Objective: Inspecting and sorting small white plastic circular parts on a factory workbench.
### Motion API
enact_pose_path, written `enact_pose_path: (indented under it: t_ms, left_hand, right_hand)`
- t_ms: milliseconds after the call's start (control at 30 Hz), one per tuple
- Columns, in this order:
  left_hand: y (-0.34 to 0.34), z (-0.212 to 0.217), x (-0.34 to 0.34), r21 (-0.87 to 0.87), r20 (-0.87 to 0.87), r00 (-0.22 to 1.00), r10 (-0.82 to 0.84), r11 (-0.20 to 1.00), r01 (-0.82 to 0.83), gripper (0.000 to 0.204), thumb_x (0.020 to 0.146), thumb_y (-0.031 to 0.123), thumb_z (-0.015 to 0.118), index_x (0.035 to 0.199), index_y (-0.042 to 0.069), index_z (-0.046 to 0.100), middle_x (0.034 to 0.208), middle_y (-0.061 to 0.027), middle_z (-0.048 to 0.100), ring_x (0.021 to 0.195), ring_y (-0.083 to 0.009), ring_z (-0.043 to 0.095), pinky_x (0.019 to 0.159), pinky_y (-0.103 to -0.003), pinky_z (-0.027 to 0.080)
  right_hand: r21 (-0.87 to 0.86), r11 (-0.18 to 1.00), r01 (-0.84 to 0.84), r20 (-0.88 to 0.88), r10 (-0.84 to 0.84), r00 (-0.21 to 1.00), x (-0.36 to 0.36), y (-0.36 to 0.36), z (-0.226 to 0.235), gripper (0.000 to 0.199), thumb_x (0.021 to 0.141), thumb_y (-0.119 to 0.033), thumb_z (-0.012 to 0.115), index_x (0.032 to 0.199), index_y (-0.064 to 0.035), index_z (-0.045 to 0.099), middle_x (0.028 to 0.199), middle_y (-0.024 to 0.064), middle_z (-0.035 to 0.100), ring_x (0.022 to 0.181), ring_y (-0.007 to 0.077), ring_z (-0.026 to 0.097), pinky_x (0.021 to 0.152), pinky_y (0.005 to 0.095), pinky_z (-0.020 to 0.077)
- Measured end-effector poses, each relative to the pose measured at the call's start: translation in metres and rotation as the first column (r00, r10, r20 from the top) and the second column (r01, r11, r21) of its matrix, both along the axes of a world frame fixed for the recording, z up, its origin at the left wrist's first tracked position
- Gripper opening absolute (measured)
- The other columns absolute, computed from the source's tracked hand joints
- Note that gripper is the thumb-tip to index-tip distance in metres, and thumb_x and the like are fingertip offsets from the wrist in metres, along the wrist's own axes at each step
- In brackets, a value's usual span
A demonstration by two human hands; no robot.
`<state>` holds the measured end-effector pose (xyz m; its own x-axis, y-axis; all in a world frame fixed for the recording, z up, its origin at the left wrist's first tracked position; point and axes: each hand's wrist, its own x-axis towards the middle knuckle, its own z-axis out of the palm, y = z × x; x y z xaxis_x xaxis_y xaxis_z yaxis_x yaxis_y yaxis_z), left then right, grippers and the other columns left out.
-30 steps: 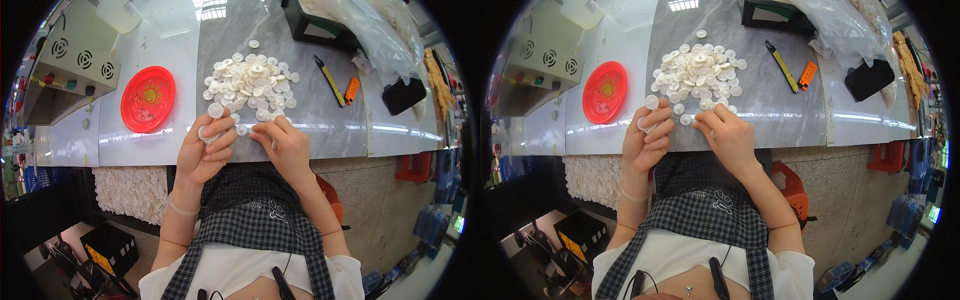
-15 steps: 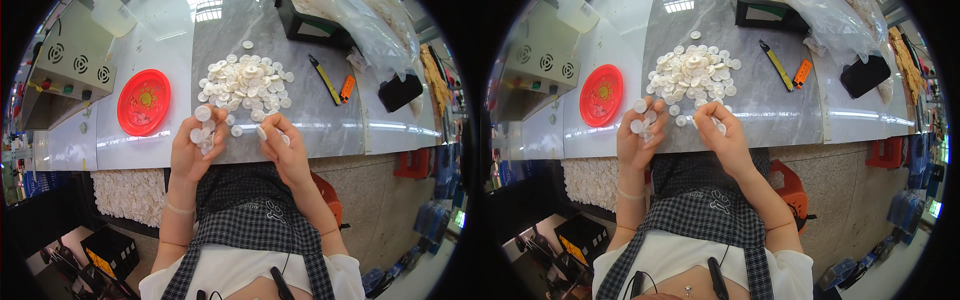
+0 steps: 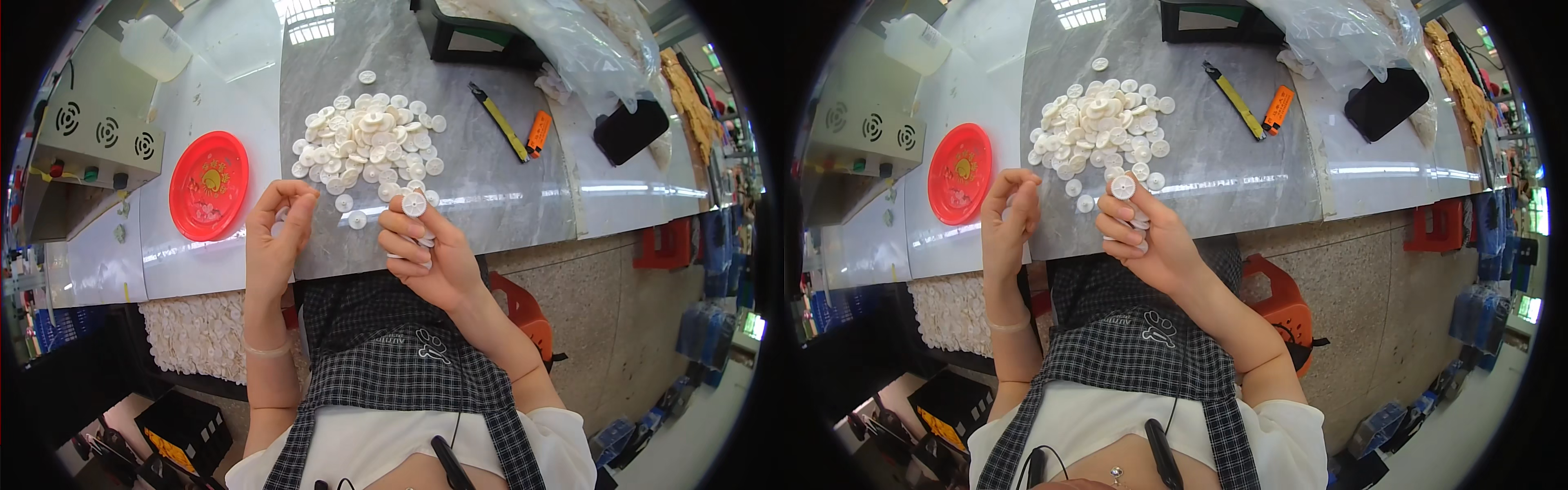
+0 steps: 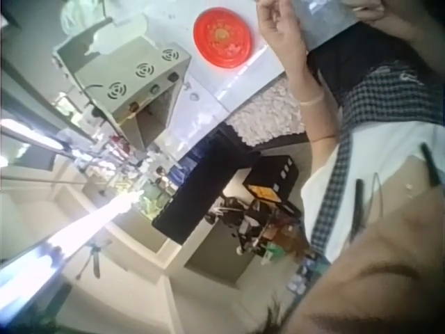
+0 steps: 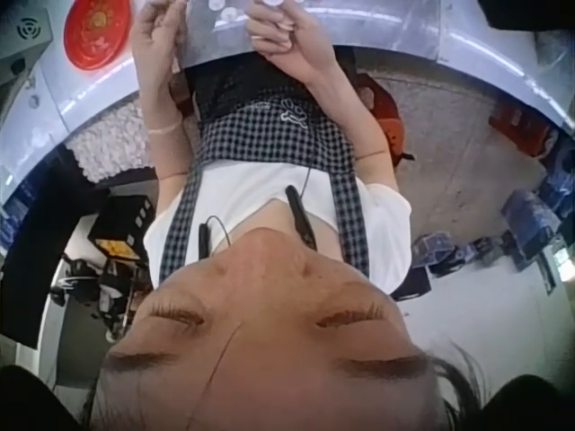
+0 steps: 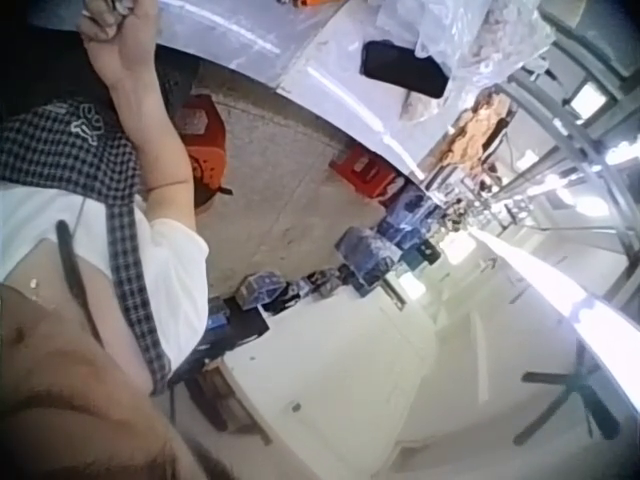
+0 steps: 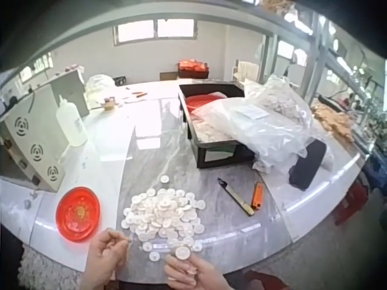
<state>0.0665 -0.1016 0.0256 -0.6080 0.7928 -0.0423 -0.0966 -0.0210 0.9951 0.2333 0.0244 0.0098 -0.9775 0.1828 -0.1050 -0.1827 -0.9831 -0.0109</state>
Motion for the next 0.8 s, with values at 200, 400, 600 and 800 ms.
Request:
enact_pose_path:
  t_ms: [200,400,600,800]
  left_hand:
    - [0.006,0.007,0.01,-0.187,-0.51,0.86,0.005,0.975,-0.117,0.009,0.087,0.006,0.064,0.094,0.001,0.064,0.064,0.0019,0.047,0.062,-0.006,0.043,0.059,-0.022,0.036]
    - [0.007,0.004,0.011,-0.244,-0.527,0.849,-0.034,0.963,-0.113,0.009,0.087,0.006,0.064,0.095,0.001,0.064,0.063,0.0003,0.048,0.062,-0.0069,0.046,0.058,-0.023,0.038]
    - [0.009,0.003,0.011,-0.233,-0.563,0.825,-0.044,0.967,-0.107,0.011,0.086,0.007,0.066,0.096,0.003,0.066,0.061,-0.0019,0.05,0.058,-0.0086,0.047,0.055,-0.024,0.038]
    - [0.016,0.002,0.012,-0.298,-0.698,0.707,-0.115,0.944,-0.142,0.011,0.083,0.009,0.069,0.093,0.005,0.065,0.06,-0.0053,0.051,0.052,-0.0141,0.048,0.051,-0.028,0.039]
  right_hand:
    - [0.065,0.998,0.021,0.017,-0.022,1.0,0.001,0.0,0.0,0.025,0.105,-0.029,0.035,0.096,-0.009,0.047,0.074,-0.0052,0.039,0.055,0.0035,0.032,0.045,0.0172,0.0276]
    - [0.202,0.978,0.045,-0.033,-0.039,0.999,-0.001,-0.001,0.0,0.024,0.105,-0.029,0.036,0.094,-0.0097,0.046,0.076,-0.0048,0.04,0.055,0.0026,0.032,0.045,0.016,0.0284]
    - [0.415,0.903,0.107,0.062,-0.145,0.987,-0.002,0.006,0.009,0.023,0.103,-0.027,0.04,0.092,-0.0082,0.047,0.081,-0.0006,0.047,0.058,0.0048,0.04,0.044,0.0176,0.0289]
    - [0.76,0.648,0.046,0.128,-0.219,0.967,-0.002,0.021,0.003,0.025,0.1,-0.023,0.047,0.087,-0.0046,0.056,0.073,0.0012,0.053,0.052,0.0072,0.038,0.046,0.0189,0.0276]
